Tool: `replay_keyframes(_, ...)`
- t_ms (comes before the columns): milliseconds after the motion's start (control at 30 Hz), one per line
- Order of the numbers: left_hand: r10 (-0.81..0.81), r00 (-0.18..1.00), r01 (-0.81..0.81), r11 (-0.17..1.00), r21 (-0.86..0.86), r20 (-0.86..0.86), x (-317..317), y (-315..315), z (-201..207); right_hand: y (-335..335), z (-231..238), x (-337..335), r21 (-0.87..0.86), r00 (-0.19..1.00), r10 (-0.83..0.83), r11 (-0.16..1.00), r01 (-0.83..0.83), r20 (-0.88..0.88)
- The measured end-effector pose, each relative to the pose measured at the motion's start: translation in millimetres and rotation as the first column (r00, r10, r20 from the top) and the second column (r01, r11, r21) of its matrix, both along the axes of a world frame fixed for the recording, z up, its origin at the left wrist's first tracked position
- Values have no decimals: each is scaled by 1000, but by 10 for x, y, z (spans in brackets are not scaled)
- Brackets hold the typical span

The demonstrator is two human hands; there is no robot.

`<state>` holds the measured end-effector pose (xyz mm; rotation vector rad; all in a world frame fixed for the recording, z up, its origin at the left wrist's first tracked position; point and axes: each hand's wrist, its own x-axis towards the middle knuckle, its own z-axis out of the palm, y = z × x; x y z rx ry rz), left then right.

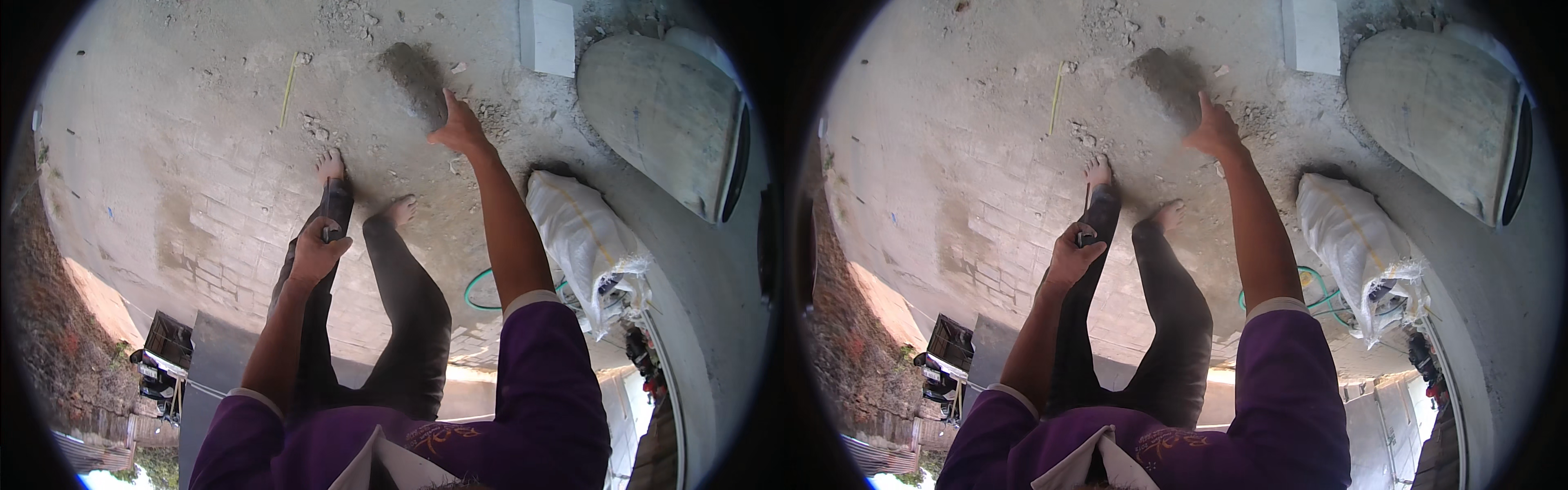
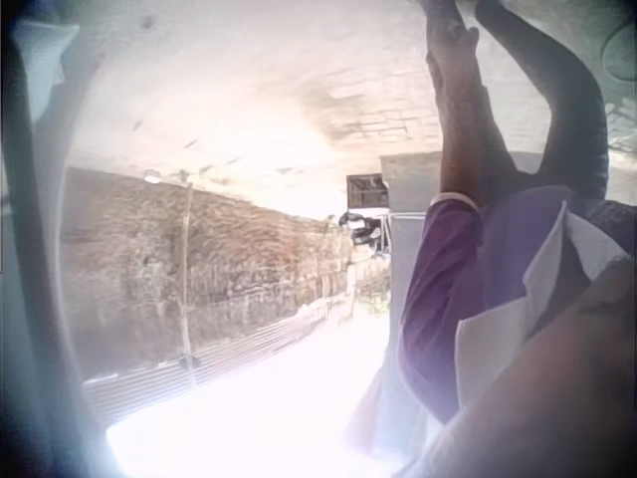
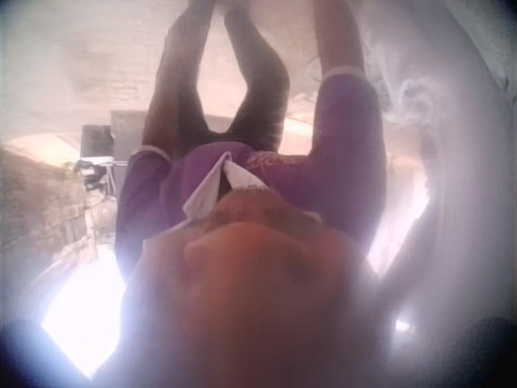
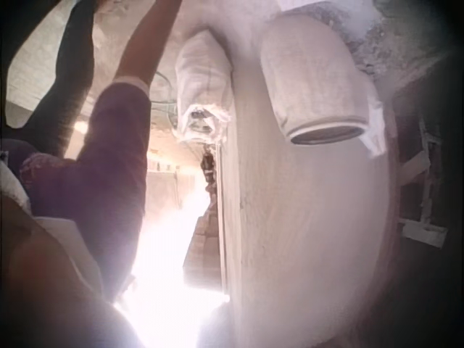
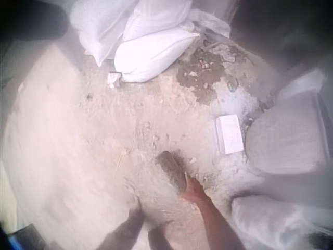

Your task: The person measures a concrete slab with a tape measure and marks it with a pencil. They then use a hand saw to cut the slab along the marked line. The person also handles a white block and a saw during the process.

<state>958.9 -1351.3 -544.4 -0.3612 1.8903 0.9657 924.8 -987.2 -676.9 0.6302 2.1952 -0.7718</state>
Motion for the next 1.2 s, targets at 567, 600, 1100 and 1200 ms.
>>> replay_keyframes(567,-59,998,56,986,-157,-13,72,404,-931,-89,-1122,247,245,915,-399,882,402,-64)
replay_keyframes(600,-74,997,68,987,-144,-37,107,386,-941,-314,-1104,62,231,891,-439,861,453,-111)
replay_keyframes(1100,326,928,-358,916,183,182,-166,217,-889,-910,-956,390,307,905,-294,870,386,-307)
replay_keyframes(1200,272,942,-315,919,239,195,-158,296,-839,-674,-1148,436,386,884,-339,806,449,-322)
